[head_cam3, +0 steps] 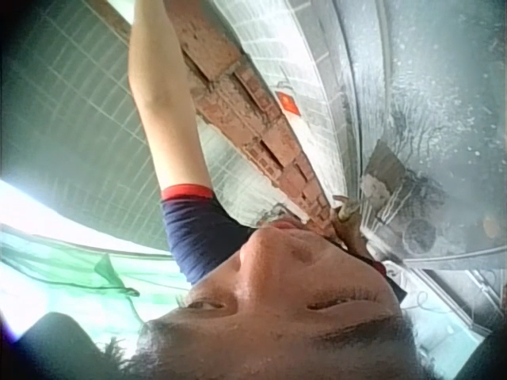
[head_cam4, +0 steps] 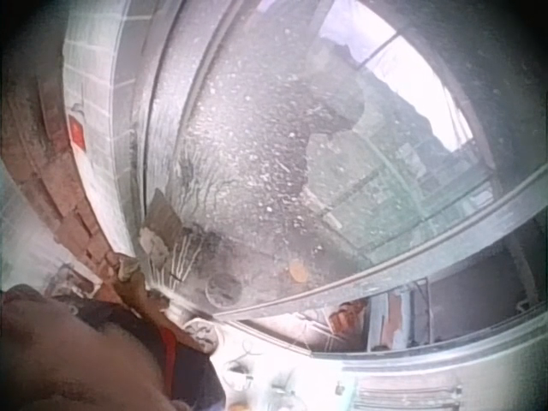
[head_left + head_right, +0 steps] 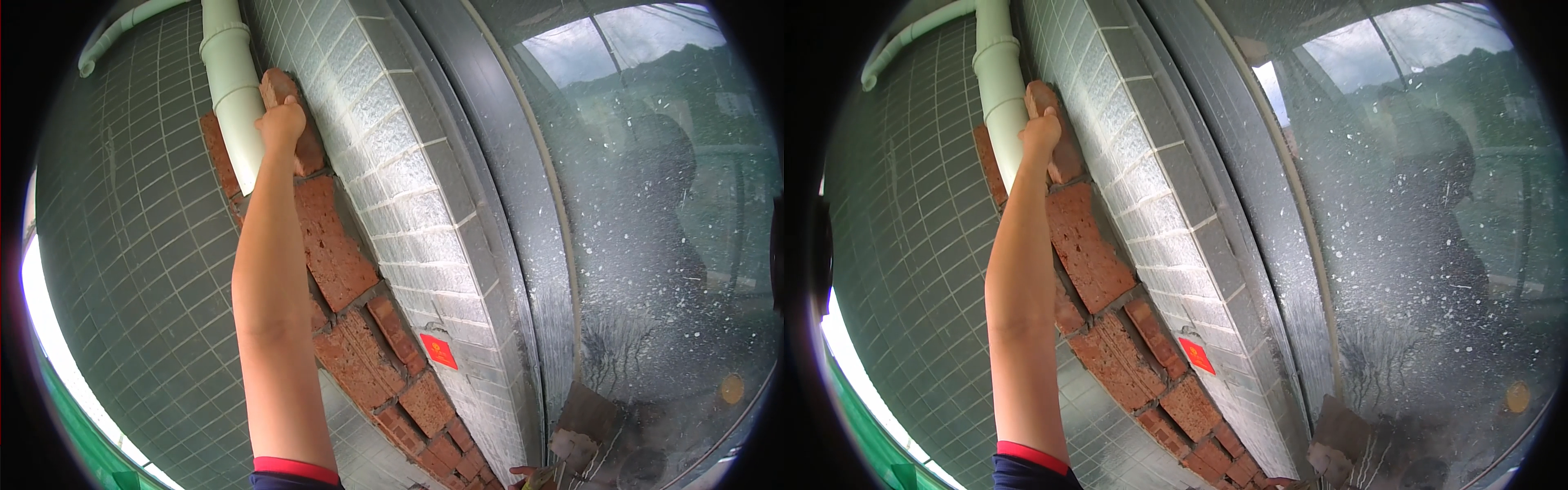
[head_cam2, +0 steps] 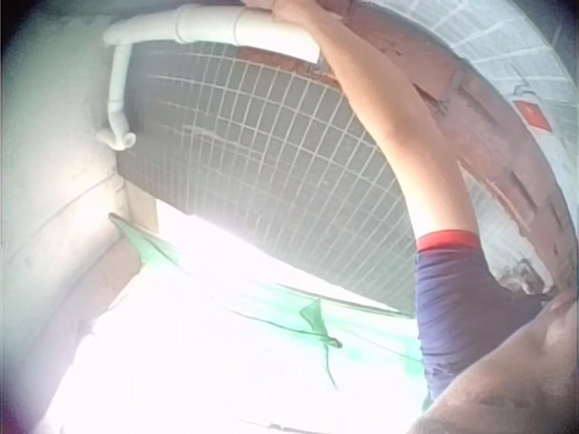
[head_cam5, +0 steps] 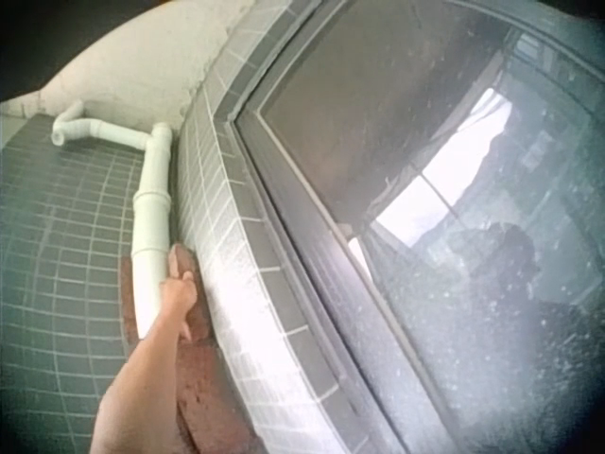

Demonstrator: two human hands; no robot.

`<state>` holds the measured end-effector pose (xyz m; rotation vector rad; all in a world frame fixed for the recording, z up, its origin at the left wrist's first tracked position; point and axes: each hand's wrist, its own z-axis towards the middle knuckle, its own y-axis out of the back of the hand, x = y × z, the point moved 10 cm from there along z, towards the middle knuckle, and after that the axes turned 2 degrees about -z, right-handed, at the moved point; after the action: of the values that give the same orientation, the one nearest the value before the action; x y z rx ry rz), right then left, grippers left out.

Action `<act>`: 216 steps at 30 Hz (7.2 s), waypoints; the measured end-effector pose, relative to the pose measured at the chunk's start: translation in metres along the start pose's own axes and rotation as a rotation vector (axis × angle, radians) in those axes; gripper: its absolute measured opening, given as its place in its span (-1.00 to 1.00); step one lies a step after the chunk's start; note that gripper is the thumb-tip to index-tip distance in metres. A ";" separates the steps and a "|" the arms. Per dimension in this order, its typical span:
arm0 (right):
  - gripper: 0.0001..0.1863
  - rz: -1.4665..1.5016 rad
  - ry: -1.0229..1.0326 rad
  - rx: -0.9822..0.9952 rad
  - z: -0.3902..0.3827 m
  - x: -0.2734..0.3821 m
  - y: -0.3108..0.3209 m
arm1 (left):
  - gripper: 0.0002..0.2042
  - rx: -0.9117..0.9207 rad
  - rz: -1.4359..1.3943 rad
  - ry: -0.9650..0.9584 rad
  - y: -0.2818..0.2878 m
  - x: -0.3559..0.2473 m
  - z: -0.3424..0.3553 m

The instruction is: The person picks up bricks from a pile, applies mortar to them using a trowel, and places them onto an existing brick pillar to extend it.

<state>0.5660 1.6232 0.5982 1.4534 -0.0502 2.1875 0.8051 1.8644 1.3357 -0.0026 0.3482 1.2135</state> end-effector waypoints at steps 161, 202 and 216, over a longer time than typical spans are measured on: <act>-0.58 -0.780 0.421 -0.125 0.308 0.559 -0.019 | -0.40 0.437 -0.372 -0.840 0.039 0.022 -0.036; -0.58 -0.491 0.576 -0.275 0.228 0.372 -0.047 | -0.66 -0.060 -0.874 -0.629 0.190 0.113 -0.216; -0.64 -0.751 0.596 -0.067 0.185 0.304 -0.064 | -0.85 0.430 -0.546 0.789 0.131 0.404 -0.784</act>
<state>0.6608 1.7412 0.9264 0.5758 0.5327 1.8431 0.6027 2.1349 0.5101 -0.1976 1.2099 0.5316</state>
